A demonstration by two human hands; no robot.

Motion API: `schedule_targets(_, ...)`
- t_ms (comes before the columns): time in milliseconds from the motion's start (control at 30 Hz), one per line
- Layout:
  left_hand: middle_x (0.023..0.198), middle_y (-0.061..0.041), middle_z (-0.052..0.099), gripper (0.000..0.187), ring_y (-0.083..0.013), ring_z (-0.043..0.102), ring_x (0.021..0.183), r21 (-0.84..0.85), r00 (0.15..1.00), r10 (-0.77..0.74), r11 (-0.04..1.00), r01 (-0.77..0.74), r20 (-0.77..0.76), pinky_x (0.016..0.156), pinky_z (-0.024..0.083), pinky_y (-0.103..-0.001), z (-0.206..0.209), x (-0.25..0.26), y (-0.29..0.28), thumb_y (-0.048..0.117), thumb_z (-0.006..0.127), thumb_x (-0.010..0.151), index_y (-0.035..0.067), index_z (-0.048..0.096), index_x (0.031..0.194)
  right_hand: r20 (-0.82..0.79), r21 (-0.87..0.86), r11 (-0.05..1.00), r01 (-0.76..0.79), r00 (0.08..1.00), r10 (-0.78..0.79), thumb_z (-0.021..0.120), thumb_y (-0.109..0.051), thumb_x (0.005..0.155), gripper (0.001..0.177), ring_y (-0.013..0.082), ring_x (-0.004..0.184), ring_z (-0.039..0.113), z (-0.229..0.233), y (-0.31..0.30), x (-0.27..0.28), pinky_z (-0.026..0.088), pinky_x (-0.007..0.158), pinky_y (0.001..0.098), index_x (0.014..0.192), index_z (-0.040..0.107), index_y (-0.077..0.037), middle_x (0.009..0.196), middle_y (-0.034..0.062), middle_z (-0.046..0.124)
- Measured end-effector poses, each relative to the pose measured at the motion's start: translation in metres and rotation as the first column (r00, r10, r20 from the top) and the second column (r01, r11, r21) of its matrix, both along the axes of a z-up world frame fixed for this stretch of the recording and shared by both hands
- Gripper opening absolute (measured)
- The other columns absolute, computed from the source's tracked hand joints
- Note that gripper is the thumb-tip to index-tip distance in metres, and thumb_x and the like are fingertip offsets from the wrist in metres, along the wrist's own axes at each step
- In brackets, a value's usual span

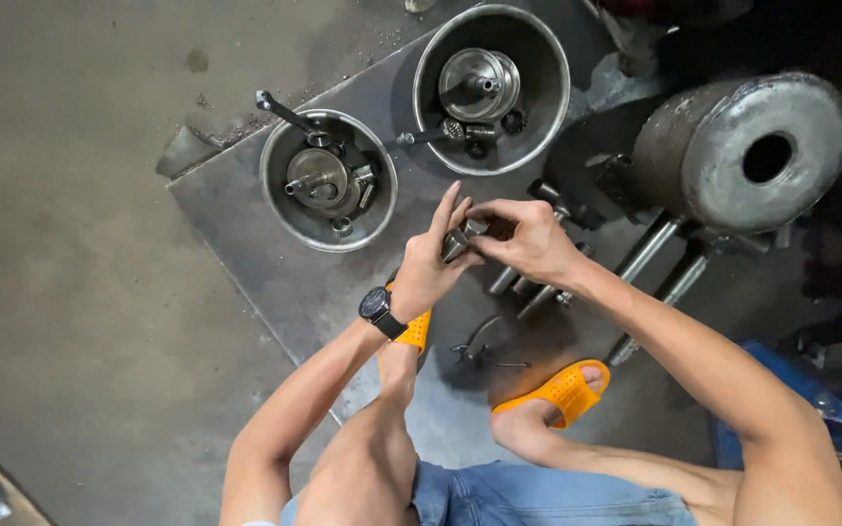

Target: The person walks to a metal lathe and repeatedly uses a hammer to strike a cylindrical metal part mounted on the lathe. After several strikes, the person walks away and picks up a metal rod from the floor, then places it among other metal parts on a nearby table.

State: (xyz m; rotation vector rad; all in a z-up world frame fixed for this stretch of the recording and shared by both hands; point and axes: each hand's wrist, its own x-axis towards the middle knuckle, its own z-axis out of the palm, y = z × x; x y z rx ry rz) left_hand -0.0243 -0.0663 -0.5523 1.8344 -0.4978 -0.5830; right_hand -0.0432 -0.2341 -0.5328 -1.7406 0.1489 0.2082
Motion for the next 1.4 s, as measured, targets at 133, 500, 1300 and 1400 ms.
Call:
schedule_targets(133,0.125,-0.015,0.054,0.085,-0.0297,0.056,0.109,-0.025,0.998,0.057,0.998,-0.057,-0.015,0.091,0.047,-0.039,-0.003,-0.009,0.021,0.016,0.075,0.073,0.008,0.026,0.142,0.009,-0.087,0.995,-0.043,0.999,0.044,0.074,-0.004,0.063,0.029,0.0233,0.059,0.063,-0.016,-0.009,-0.002,0.051,0.054,0.0324,0.091,0.065,-0.002,0.067,0.013,0.062)
schedule_targets(500,0.097,-0.01,0.06,0.034,-0.0185,0.057,0.079,0.307,0.968,0.237,0.918,-0.249,0.077,0.075,0.044,-0.032,0.017,-0.025,0.157,0.013,0.042,0.093,0.002,0.042,0.125,0.115,-0.927,0.374,-0.017,0.938,0.326,0.075,-0.015,0.077,0.026,0.0258,0.072,0.05,-0.093,-0.053,0.034,0.046,0.061,0.0378,0.082,0.054,0.0,0.075,0.0117,0.06)
schedule_targets(1300,0.101,-0.014,0.058,0.022,-0.0327,0.058,0.089,0.674,0.838,-0.338,0.737,-0.047,0.429,0.069,0.046,-0.04,-0.023,0.041,0.15,0.023,0.064,0.088,0.005,0.067,0.1,-0.409,-0.823,0.554,-0.121,0.804,-0.432,0.057,-0.033,0.086,0.029,0.039,0.077,0.061,-0.025,-0.12,-0.261,0.047,0.066,0.0474,0.083,0.059,-0.004,0.081,0.0173,0.063)
schedule_targets(1400,0.086,-0.014,0.05,0.017,-0.0306,0.052,0.066,0.587,0.781,-0.333,0.808,-0.052,0.528,0.062,0.043,-0.041,-0.013,0.033,0.158,0.008,0.067,0.089,0.004,0.064,0.106,-0.238,-0.938,0.344,0.044,0.64,-0.73,0.061,-0.029,0.088,0.03,0.0416,0.069,0.06,-0.063,-0.125,-0.276,0.048,0.057,0.0486,0.09,0.053,0.0,0.082,0.0198,0.057)
